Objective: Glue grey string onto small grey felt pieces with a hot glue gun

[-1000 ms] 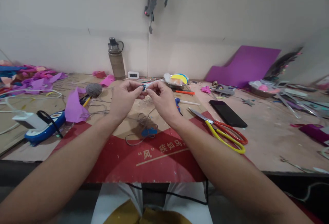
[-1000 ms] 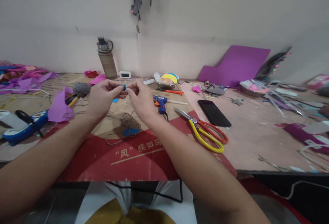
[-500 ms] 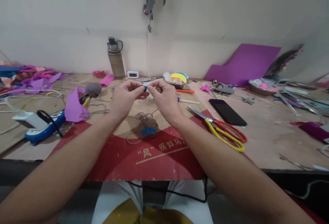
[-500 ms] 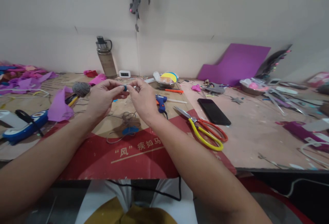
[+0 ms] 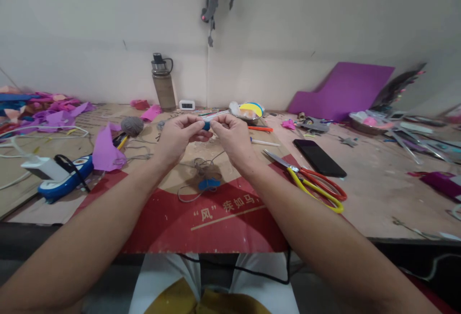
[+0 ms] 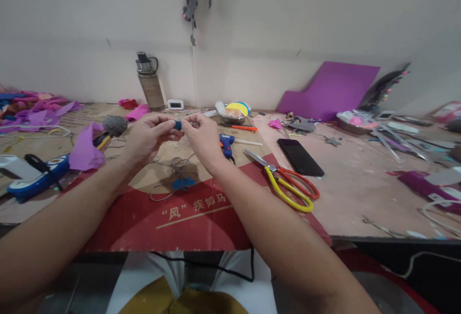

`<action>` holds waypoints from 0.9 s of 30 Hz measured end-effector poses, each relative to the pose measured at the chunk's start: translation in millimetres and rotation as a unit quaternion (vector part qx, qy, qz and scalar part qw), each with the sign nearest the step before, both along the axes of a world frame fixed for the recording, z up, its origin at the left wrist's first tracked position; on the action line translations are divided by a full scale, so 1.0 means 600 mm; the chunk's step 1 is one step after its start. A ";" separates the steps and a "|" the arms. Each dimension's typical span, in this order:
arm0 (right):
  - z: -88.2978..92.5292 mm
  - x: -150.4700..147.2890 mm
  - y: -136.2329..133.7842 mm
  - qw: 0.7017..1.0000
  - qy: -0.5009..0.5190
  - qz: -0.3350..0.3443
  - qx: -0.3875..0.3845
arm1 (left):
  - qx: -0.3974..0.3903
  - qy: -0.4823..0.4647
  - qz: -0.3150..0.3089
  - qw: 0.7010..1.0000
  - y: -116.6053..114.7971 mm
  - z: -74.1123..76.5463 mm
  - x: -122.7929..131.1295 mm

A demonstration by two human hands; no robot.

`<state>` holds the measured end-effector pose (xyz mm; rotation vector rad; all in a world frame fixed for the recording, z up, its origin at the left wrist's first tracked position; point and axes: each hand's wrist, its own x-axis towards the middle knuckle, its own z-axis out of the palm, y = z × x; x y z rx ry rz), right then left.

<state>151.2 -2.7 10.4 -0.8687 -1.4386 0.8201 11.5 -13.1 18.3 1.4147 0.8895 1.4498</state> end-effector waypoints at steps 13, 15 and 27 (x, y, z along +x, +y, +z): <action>-0.002 0.012 0.008 0.998 0.041 0.019 -0.042 | -0.074 0.034 -0.047 0.996 0.008 0.012 -0.014; -0.004 0.014 0.010 0.998 0.032 0.015 -0.047 | -0.051 0.061 -0.037 0.996 0.010 0.012 -0.017; -0.006 0.013 0.001 1.000 -0.022 0.018 -0.003 | 0.005 0.155 -0.025 0.988 0.008 0.008 -0.022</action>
